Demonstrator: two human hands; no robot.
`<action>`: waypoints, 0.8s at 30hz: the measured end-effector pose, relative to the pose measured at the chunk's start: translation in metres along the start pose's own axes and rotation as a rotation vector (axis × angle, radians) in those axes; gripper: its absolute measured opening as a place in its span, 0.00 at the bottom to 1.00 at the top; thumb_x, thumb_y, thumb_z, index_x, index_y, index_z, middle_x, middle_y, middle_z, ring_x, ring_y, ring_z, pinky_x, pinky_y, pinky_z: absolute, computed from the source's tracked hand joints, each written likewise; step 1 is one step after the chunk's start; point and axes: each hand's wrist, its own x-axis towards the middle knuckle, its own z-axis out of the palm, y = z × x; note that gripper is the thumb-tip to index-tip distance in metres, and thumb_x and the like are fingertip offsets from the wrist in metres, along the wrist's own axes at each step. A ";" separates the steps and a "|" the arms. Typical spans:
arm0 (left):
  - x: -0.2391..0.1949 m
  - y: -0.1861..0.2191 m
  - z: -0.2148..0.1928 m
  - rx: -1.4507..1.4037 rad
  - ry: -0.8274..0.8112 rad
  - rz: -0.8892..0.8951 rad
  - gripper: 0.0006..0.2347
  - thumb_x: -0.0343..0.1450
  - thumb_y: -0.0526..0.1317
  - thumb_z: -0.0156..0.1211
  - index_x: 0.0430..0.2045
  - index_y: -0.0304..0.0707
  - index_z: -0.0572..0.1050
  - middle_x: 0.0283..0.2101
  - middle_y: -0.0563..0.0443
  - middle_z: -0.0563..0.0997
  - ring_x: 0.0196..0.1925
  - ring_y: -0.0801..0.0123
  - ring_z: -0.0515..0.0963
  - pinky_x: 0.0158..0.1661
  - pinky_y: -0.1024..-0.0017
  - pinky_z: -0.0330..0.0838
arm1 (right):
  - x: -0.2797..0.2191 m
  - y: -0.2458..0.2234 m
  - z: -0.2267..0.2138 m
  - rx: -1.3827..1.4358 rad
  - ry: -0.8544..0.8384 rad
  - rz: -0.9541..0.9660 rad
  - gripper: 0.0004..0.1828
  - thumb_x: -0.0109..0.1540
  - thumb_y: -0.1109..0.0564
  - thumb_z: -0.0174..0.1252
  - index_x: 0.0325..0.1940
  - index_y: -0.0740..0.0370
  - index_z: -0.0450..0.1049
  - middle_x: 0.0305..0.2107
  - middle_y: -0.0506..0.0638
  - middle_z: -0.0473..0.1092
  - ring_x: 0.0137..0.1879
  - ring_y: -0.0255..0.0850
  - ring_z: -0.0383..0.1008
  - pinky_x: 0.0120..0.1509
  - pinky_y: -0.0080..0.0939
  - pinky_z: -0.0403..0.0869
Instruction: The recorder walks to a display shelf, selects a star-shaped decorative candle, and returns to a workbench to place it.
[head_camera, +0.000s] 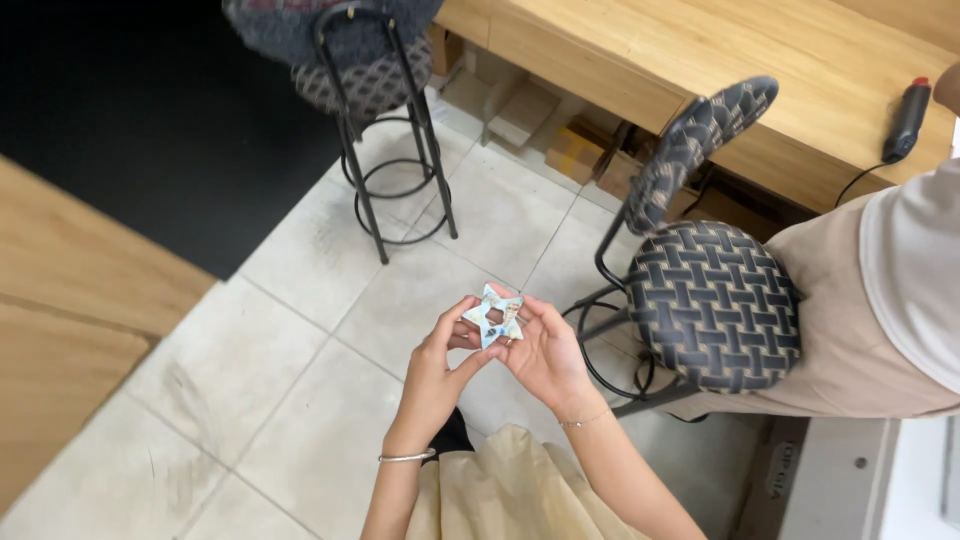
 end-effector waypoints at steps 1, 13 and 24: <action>0.022 -0.001 -0.012 0.002 -0.024 0.011 0.29 0.64 0.38 0.72 0.62 0.42 0.69 0.37 0.49 0.83 0.39 0.67 0.84 0.46 0.69 0.77 | 0.019 -0.005 0.010 0.007 0.006 -0.025 0.27 0.72 0.47 0.41 0.70 0.66 0.65 0.50 0.56 0.73 0.51 0.50 0.75 0.54 0.45 0.74; 0.222 -0.013 -0.085 -0.017 -0.294 0.138 0.26 0.65 0.38 0.72 0.58 0.42 0.69 0.40 0.49 0.83 0.41 0.68 0.85 0.47 0.69 0.76 | 0.166 -0.055 0.060 0.012 0.181 -0.234 0.27 0.71 0.49 0.42 0.69 0.66 0.66 0.51 0.54 0.74 0.52 0.44 0.75 0.53 0.44 0.75; 0.362 0.021 -0.054 -0.040 -0.440 0.152 0.27 0.66 0.41 0.70 0.60 0.41 0.68 0.45 0.50 0.83 0.45 0.70 0.84 0.36 0.71 0.75 | 0.238 -0.168 0.057 -0.290 0.249 -0.334 0.30 0.70 0.47 0.38 0.72 0.66 0.62 0.48 0.58 0.76 0.45 0.46 0.79 0.53 0.48 0.79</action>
